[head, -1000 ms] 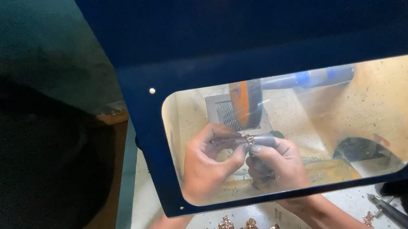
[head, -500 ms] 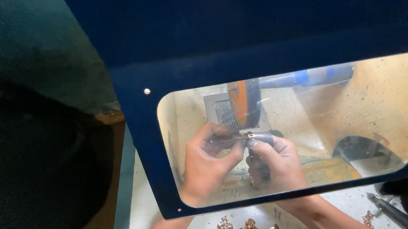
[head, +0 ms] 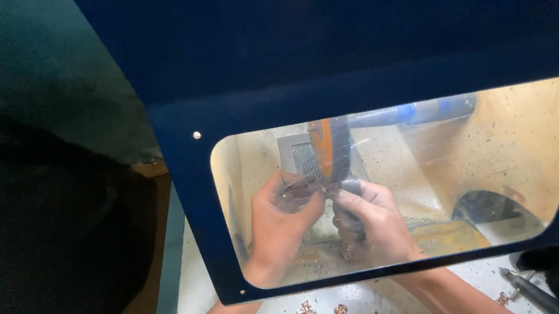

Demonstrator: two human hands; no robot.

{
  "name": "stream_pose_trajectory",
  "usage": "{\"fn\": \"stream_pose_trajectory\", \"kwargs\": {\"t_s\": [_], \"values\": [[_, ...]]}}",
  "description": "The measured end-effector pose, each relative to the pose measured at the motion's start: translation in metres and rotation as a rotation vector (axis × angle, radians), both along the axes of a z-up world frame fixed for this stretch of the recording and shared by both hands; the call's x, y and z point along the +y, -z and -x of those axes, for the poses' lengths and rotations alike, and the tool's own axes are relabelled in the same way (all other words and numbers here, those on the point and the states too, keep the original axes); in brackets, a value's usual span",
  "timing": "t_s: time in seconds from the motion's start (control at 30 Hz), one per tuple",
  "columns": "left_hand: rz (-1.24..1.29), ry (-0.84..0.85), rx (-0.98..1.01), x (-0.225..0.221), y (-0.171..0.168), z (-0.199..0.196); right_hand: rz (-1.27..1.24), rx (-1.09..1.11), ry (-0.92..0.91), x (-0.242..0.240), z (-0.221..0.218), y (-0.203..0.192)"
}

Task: Polishing a metal chain using a bench polisher inside a protective enclosure.

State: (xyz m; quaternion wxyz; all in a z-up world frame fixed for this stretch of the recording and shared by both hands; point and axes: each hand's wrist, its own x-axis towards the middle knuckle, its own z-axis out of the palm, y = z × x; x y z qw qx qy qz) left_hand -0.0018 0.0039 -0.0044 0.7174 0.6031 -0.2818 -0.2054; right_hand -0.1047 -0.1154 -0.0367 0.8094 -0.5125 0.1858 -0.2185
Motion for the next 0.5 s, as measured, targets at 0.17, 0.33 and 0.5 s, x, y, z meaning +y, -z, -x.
{"fn": "stream_pose_trajectory", "kwargs": {"t_s": [0.17, 0.33, 0.5], "values": [[-0.082, 0.002, 0.065, 0.003, -0.011, 0.003, 0.205, 0.045, -0.010, -0.002, 0.002, -0.009], [-0.069, -0.052, 0.067, 0.001, -0.001, 0.002, 0.212, 0.021, -0.076, -0.005, 0.002, -0.003], [0.030, -0.004, -0.057, 0.005, 0.002, 0.003, 0.383, -0.002, -0.026, 0.001, 0.010, -0.017]]}}
